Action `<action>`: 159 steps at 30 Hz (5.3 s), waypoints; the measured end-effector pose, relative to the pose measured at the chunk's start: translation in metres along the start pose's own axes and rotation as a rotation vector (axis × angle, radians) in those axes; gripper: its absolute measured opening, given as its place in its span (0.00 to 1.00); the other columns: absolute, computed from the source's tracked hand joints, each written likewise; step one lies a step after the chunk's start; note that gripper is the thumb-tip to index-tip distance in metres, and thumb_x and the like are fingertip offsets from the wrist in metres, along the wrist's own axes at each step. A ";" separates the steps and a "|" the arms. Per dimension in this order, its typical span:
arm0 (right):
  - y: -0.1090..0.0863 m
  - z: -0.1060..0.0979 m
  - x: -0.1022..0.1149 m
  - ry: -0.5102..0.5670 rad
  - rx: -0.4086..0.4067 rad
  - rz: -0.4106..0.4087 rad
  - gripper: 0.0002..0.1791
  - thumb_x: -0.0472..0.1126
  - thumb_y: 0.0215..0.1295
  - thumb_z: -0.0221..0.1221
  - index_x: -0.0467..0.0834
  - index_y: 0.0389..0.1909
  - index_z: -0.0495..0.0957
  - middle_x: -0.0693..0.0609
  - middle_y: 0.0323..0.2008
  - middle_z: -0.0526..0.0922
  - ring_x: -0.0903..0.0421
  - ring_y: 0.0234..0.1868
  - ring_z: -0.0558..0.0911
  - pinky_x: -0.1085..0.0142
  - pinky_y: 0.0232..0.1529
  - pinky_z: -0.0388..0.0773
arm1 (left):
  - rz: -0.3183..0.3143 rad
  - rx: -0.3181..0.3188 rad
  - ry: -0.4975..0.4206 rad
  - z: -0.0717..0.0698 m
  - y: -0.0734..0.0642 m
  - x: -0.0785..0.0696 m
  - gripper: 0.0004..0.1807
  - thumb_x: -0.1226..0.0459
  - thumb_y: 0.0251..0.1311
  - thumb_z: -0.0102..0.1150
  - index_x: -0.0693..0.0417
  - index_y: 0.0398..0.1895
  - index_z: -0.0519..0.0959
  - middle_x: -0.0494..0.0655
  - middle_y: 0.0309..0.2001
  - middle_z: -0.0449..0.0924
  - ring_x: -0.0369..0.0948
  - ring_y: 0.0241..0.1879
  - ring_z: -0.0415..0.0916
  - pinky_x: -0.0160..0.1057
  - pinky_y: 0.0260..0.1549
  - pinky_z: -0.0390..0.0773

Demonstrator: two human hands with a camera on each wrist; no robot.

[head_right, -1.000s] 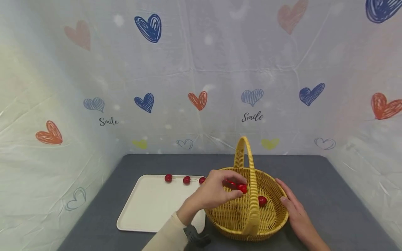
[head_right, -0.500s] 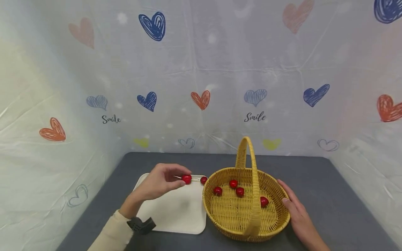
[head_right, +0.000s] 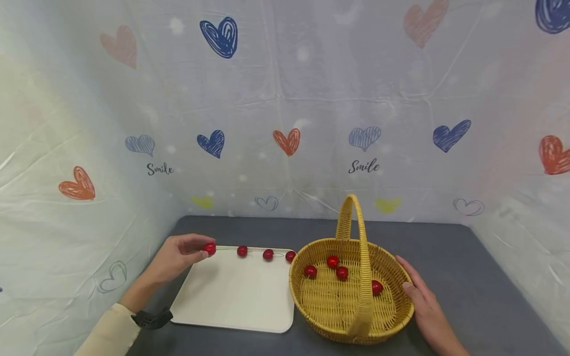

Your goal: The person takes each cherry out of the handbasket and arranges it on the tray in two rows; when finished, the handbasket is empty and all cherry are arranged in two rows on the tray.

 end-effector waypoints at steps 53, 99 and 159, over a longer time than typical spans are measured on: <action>-0.001 -0.004 0.001 -0.015 -0.031 -0.020 0.31 0.51 0.94 0.35 0.61 0.91 0.46 0.70 0.82 0.53 0.92 0.69 0.56 0.90 0.58 0.61 | 0.150 0.039 -0.114 0.091 0.031 -0.048 0.24 0.67 0.71 0.72 0.51 0.69 0.84 0.53 0.65 0.87 0.54 0.64 0.86 0.39 0.60 0.87; 0.000 -0.003 0.000 -0.009 -0.030 0.009 0.31 0.51 0.94 0.36 0.62 0.91 0.46 0.47 0.89 0.49 0.92 0.68 0.55 0.89 0.57 0.62 | 0.475 0.761 0.549 0.378 0.065 -0.170 0.13 0.56 0.82 0.60 0.40 0.63 0.83 0.30 0.51 0.85 0.23 0.48 0.80 0.20 0.49 0.75; 0.000 0.001 -0.003 -0.004 -0.022 0.015 0.32 0.52 0.94 0.36 0.58 0.91 0.46 0.64 0.85 0.51 0.93 0.68 0.54 0.90 0.58 0.60 | 0.035 0.076 -0.313 0.102 -0.025 -0.054 0.21 0.71 0.61 0.80 0.60 0.57 0.87 0.60 0.59 0.86 0.45 0.53 0.92 0.41 0.53 0.90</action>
Point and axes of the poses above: each hand's wrist, its own y-axis towards the middle knuckle, its own z-axis out of the palm, x = y × z, the point moved 8 cm from there along y, towards the middle knuckle
